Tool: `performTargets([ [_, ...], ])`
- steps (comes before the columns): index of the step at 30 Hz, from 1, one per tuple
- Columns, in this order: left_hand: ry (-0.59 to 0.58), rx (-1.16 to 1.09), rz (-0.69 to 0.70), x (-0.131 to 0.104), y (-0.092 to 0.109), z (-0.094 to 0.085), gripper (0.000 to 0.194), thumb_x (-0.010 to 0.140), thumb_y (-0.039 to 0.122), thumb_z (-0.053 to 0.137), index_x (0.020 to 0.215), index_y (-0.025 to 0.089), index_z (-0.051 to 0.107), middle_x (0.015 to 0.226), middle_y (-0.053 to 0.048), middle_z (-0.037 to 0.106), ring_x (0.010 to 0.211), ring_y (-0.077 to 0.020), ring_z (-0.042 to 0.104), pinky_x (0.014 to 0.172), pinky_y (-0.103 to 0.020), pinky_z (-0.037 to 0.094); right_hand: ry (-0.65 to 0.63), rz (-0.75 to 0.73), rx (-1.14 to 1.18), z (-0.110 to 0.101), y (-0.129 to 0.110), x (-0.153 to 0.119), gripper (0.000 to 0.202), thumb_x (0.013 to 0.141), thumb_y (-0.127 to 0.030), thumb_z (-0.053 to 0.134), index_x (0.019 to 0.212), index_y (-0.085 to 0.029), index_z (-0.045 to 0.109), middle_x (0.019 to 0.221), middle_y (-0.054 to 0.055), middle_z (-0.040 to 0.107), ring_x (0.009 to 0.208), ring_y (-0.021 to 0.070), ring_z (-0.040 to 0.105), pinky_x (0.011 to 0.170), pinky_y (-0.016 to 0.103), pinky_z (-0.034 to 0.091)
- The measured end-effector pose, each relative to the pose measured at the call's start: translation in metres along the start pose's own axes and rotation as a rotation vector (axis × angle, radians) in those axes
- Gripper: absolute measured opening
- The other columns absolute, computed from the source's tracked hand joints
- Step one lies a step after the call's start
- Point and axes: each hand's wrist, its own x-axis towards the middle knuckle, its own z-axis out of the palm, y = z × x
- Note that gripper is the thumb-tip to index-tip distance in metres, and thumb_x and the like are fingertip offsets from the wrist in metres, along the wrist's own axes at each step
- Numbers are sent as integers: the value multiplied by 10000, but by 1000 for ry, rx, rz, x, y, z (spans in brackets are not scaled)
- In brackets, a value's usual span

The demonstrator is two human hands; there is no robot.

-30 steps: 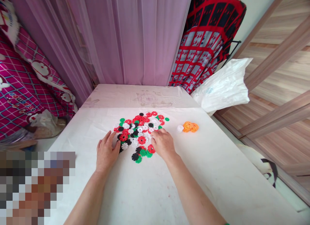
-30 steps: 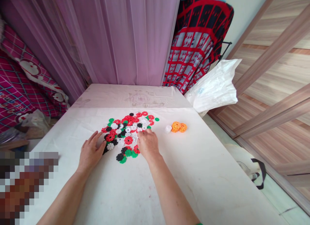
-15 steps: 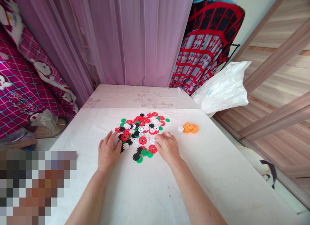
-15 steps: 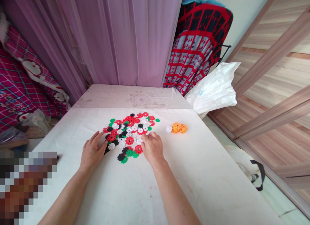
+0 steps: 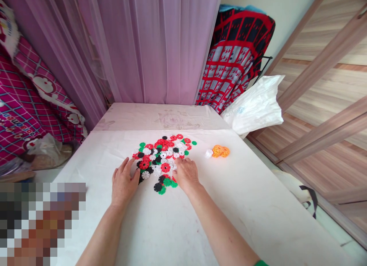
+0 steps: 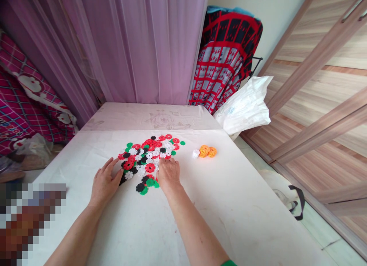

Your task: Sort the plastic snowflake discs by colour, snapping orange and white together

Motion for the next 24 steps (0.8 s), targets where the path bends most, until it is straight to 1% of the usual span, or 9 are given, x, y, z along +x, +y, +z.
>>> performTargets([
  [2, -10, 5, -4, 0, 1, -1, 458, 923, 380, 457, 1336, 223, 580, 1529, -123, 482, 776, -182, 681, 1166, -533, 316, 31, -6, 42, 4, 3, -3, 234, 827, -177, 621, 1056, -163, 666, 979, 121, 741, 1022, 256, 630, 874, 359, 436],
  [4, -12, 5, -6, 0, 1, -1, 460, 921, 381, 463, 1337, 225, 580, 1529, -125, 480, 716, -168, 668, 1167, -535, 314, 92, -10, 124, 5, 13, -6, 233, 811, -175, 624, 1042, -197, 654, 981, 82, 746, 1009, 237, 637, 884, 343, 438],
  [6, -10, 0, -6, 0, 2, -1, 455, 920, 376, 467, 1336, 231, 582, 1529, -128, 479, 669, -156, 653, 1165, -544, 313, 171, 22, 242, 2, 32, -8, 230, 801, -193, 634, 1029, -227, 637, 1008, 44, 750, 989, 213, 647, 880, 319, 446],
  [9, -16, -2, -9, 0, 2, 0, 456, 923, 370, 464, 1343, 231, 577, 1529, -128, 478, 675, -156, 654, 1169, -543, 303, 277, 151, 438, -5, 68, -4, 236, 801, -229, 637, 1035, -242, 607, 1018, 9, 755, 974, 187, 664, 854, 301, 466],
  [10, -20, 0, -12, 0, 2, 0, 458, 923, 369, 465, 1345, 231, 576, 1529, -126, 480, 691, -160, 660, 1172, -537, 299, 288, 187, 483, -7, 79, -2, 240, 801, -246, 640, 1037, -243, 597, 1014, 7, 757, 971, 188, 668, 841, 305, 474],
  [12, -21, 8, -15, 0, 1, 0, 457, 923, 368, 465, 1346, 235, 576, 1527, -121, 484, 724, -168, 670, 1175, -528, 297, 287, 190, 516, -9, 93, 3, 248, 788, -246, 642, 1030, -245, 590, 997, 2, 759, 966, 193, 672, 831, 317, 481],
  [14, -16, 9, -11, 0, 1, 0, 453, 924, 369, 465, 1347, 249, 575, 1525, -114, 487, 719, -168, 669, 1174, -529, 299, 262, 141, 486, -8, 96, 6, 264, 775, -223, 653, 1032, -245, 597, 987, 1, 760, 971, 196, 668, 846, 325, 476],
  [18, -16, 8, -11, 0, 1, -1, 454, 921, 373, 469, 1345, 254, 579, 1522, -113, 491, 659, -153, 651, 1171, -535, 304, 196, 58, 332, -5, 85, 10, 297, 788, -185, 662, 1078, -234, 619, 1011, 11, 761, 1002, 196, 655, 863, 307, 458],
  [24, 9, 2, -3, 0, 0, 1, 451, 910, 364, 490, 1342, 272, 583, 1513, -100, 506, 681, -157, 646, 1166, -540, 314, 140, 28, 180, -5, 76, 12, 286, 828, -214, 657, 1113, -218, 636, 1059, 27, 755, 1014, 202, 641, 853, 289, 435],
])
